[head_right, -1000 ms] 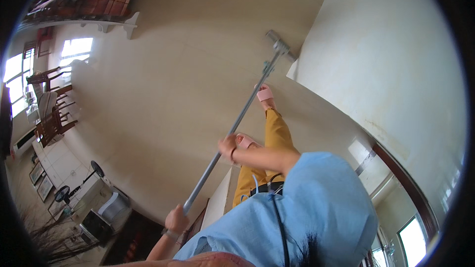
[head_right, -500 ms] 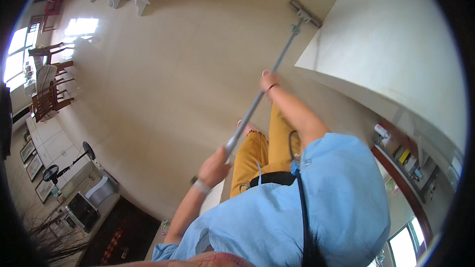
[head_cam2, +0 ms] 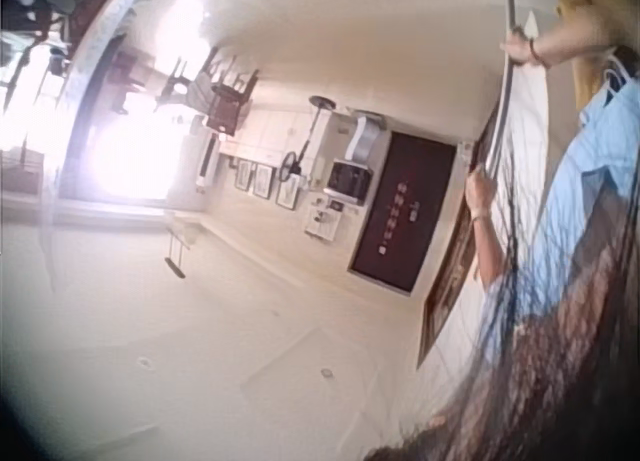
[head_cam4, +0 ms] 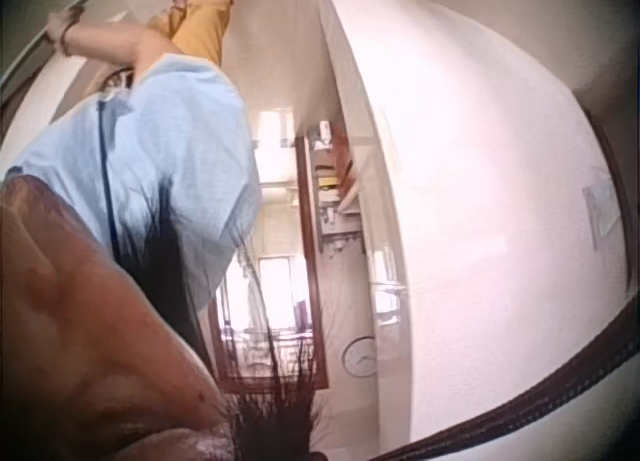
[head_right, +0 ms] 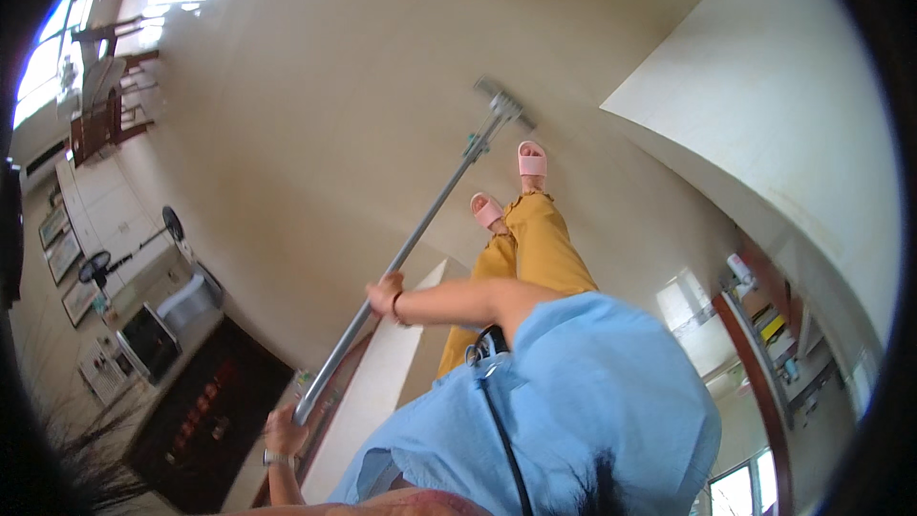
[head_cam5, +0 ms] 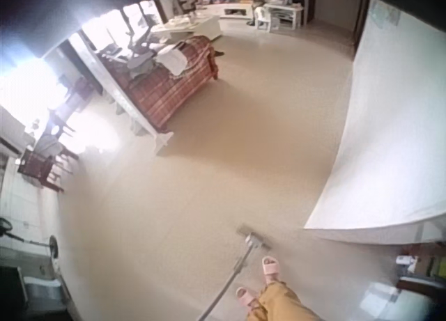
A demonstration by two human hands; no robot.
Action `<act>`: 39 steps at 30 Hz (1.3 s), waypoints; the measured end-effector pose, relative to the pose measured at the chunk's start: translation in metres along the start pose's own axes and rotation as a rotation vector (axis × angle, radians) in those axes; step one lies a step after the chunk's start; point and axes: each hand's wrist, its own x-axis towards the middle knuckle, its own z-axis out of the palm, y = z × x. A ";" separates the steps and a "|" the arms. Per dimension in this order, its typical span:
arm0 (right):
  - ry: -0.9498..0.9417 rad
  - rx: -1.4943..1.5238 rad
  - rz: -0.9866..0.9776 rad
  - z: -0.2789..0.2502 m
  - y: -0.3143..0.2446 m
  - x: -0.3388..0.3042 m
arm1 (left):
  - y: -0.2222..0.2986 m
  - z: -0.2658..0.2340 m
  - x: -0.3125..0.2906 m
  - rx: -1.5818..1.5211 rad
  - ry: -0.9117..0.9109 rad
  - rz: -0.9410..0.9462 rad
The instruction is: The person cleans a bathroom floor using a mop, moving the tool over the tiles around the toilet and shower area before rinsing the mop head in a sink.
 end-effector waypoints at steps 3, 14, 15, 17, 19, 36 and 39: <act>0.350 0.031 -0.121 -0.085 -0.033 0.019 | 0.065 0.026 0.046 -0.078 0.054 0.075; 0.835 -0.269 -0.319 -0.515 -0.278 -0.003 | 0.381 -0.042 0.097 -0.690 0.022 0.697; 0.860 -0.338 -0.270 -0.505 -0.275 -0.010 | 0.375 -0.040 0.086 -0.693 0.031 0.688; 0.837 -0.404 -0.269 -0.463 -0.218 0.001 | 0.347 -0.004 0.063 -0.584 0.053 0.617; 0.777 -0.416 -0.321 -0.392 -0.139 0.023 | 0.278 0.047 0.039 -0.617 0.043 0.550; -0.048 -0.183 -0.006 -0.006 0.155 -0.095 | 0.031 0.093 -0.204 -1.108 -0.504 -0.549; 0.131 -0.237 -0.142 -0.059 0.092 -0.062 | 0.056 0.127 -0.152 -0.995 -0.216 -0.155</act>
